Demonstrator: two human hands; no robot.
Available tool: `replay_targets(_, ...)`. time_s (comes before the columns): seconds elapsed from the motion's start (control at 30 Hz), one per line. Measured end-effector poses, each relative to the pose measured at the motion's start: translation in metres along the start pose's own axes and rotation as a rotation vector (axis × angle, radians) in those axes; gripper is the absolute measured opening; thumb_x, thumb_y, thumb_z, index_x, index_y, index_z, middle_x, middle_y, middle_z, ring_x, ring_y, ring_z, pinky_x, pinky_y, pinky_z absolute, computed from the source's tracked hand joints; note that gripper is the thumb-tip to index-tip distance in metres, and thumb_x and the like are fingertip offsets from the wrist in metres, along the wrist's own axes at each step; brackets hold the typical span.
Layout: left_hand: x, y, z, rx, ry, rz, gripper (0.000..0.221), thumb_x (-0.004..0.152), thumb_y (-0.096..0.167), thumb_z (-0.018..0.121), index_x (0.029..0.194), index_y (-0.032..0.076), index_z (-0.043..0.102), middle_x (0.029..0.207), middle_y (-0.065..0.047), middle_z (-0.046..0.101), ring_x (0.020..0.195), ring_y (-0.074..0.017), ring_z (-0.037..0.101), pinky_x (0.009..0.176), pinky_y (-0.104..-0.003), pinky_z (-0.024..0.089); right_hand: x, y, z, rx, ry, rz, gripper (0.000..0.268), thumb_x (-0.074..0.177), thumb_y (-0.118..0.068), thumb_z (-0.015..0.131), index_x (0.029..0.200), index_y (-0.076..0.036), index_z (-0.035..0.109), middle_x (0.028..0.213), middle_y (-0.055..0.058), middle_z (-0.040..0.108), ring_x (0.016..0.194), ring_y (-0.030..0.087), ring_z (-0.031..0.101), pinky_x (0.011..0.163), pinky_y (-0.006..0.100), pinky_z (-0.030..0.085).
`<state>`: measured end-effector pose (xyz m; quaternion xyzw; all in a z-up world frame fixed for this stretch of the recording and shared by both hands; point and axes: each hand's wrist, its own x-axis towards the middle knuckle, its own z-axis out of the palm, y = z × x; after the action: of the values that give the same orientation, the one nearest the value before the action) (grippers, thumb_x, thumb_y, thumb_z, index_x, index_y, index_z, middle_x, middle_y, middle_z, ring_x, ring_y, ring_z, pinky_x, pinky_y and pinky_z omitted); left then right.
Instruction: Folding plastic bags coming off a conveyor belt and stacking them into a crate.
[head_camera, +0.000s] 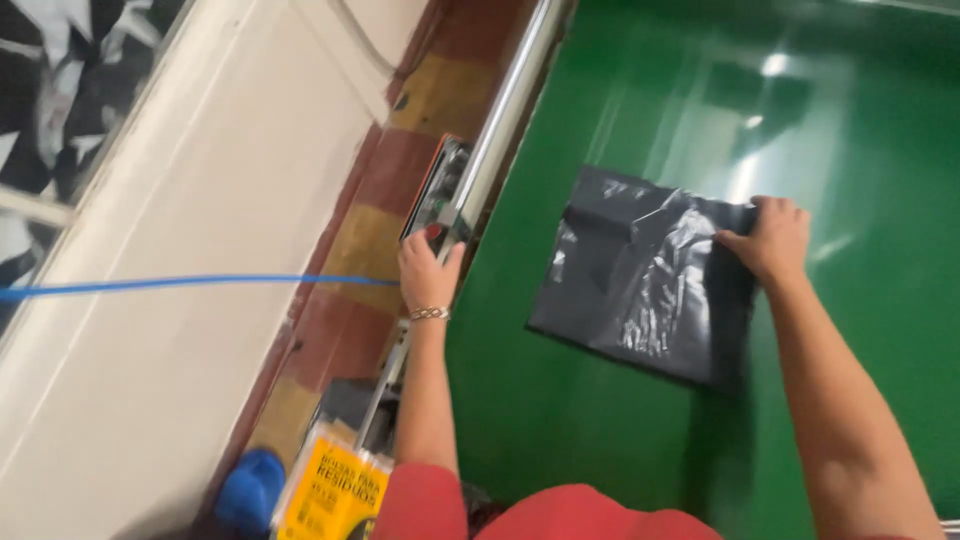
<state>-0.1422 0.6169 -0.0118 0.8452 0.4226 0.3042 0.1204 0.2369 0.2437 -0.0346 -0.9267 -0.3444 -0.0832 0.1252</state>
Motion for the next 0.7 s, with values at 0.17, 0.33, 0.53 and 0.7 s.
replay_targets(0.17, 0.01, 0.01, -0.006, 0.112, -0.289, 0.001, 0.067, 0.081, 0.05, 0.074, 0.127, 0.004, 0.057, 0.119, -0.017, 0.062, 0.107, -0.0388, 0.063, 0.088, -0.051, 0.057, 0.02, -0.001, 0.014, 0.063, -0.122, 0.213, 0.078, 0.063, -0.038, 0.092, 0.126, -0.003, 0.062, 0.115, 0.02, 0.062, 0.106, 0.042, 0.063, 0.093, 0.046, 0.047)
replay_targets(0.33, 0.01, 0.008, 0.006, 0.187, -0.32, -0.009, 0.064, 0.083, 0.056, 0.07, 0.126, 0.009, 0.058, 0.118, -0.012, 0.064, 0.105, -0.0355, 0.066, 0.086, -0.047, 0.058, 0.035, 0.006, 0.021, 0.07, -0.277, 0.337, 0.075, 0.06, -0.047, 0.092, 0.119, -0.011, 0.063, 0.11, 0.015, 0.065, 0.106, 0.039, 0.065, 0.087, 0.049, 0.054)
replay_targets(0.53, 0.011, 0.009, 0.008, 0.265, -0.38, -0.044, 0.067, 0.084, 0.064, 0.065, 0.128, 0.014, 0.056, 0.12, -0.008, 0.063, 0.107, -0.031, 0.066, 0.083, -0.045, 0.06, 0.037, 0.003, 0.023, -0.03, -0.265, 0.321, 0.083, 0.055, -0.059, 0.09, 0.118, -0.015, 0.059, 0.116, 0.011, 0.057, 0.113, 0.036, 0.056, 0.088, 0.052, 0.054)
replay_targets(0.7, 0.009, 0.014, 0.003, 0.292, -0.353, -0.043, 0.061, 0.086, 0.059, 0.064, 0.123, 0.011, 0.057, 0.117, -0.009, 0.064, 0.11, -0.0291, 0.065, 0.083, -0.042, 0.061, 0.043, 0.01, 0.032, 0.129, -0.397, 0.428, 0.085, 0.055, -0.054, 0.093, 0.119, -0.014, 0.054, 0.116, 0.013, 0.057, 0.115, 0.039, 0.062, 0.092, 0.053, 0.054)
